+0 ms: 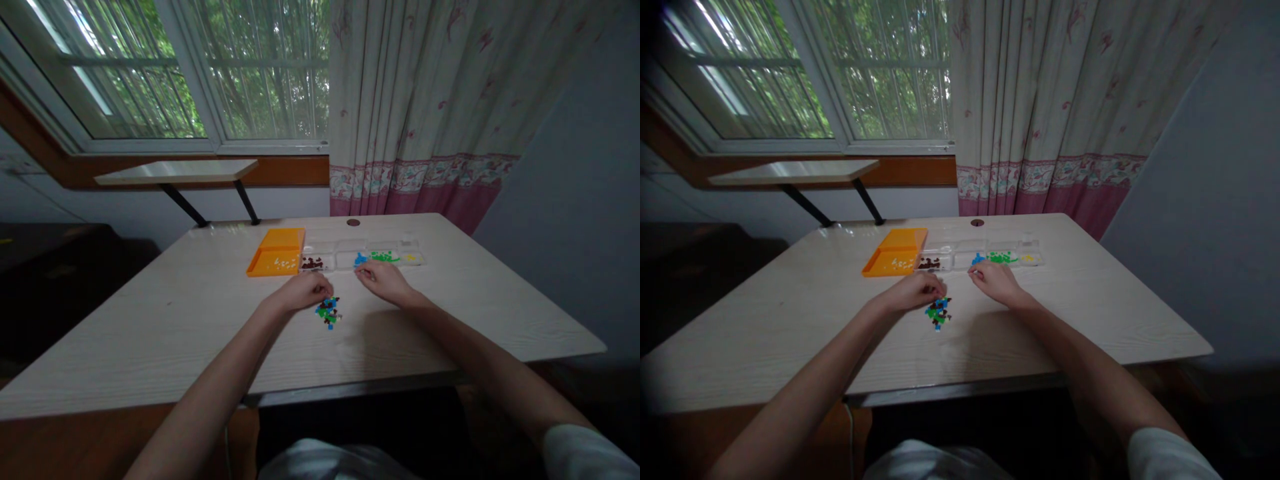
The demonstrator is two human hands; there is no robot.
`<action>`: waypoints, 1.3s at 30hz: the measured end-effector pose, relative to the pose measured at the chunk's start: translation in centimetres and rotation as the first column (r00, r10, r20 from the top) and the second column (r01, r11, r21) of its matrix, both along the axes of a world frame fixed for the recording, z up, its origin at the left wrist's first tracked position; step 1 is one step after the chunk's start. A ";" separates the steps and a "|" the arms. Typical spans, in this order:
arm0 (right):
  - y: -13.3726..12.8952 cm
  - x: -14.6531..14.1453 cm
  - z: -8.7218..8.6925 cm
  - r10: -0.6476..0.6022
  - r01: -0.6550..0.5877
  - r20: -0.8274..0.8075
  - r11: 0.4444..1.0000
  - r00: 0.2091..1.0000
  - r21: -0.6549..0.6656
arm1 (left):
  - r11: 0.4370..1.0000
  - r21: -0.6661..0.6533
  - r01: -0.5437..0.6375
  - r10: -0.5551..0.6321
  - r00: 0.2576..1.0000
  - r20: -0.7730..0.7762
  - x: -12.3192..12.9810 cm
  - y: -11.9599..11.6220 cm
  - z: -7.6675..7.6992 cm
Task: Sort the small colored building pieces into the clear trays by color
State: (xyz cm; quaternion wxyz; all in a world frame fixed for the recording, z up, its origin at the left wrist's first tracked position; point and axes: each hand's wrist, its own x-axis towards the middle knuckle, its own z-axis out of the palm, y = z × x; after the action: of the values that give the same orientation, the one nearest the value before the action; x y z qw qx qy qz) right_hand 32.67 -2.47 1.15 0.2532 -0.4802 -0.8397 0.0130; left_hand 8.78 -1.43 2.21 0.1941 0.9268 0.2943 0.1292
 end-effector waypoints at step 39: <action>-1.6 -2.4 -0.6 0.174 -0.170 -0.056 0.983 0.983 0.076 | 0.982 -0.019 -0.186 0.183 0.934 0.308 2.1 -1.5 0.1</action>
State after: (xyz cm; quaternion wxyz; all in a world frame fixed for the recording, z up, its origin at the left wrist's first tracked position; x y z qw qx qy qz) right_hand 30.27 -4.12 0.53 0.2944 -0.3958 -0.8696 0.0200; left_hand 10.86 -2.94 2.36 0.2198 0.8645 0.3452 0.2917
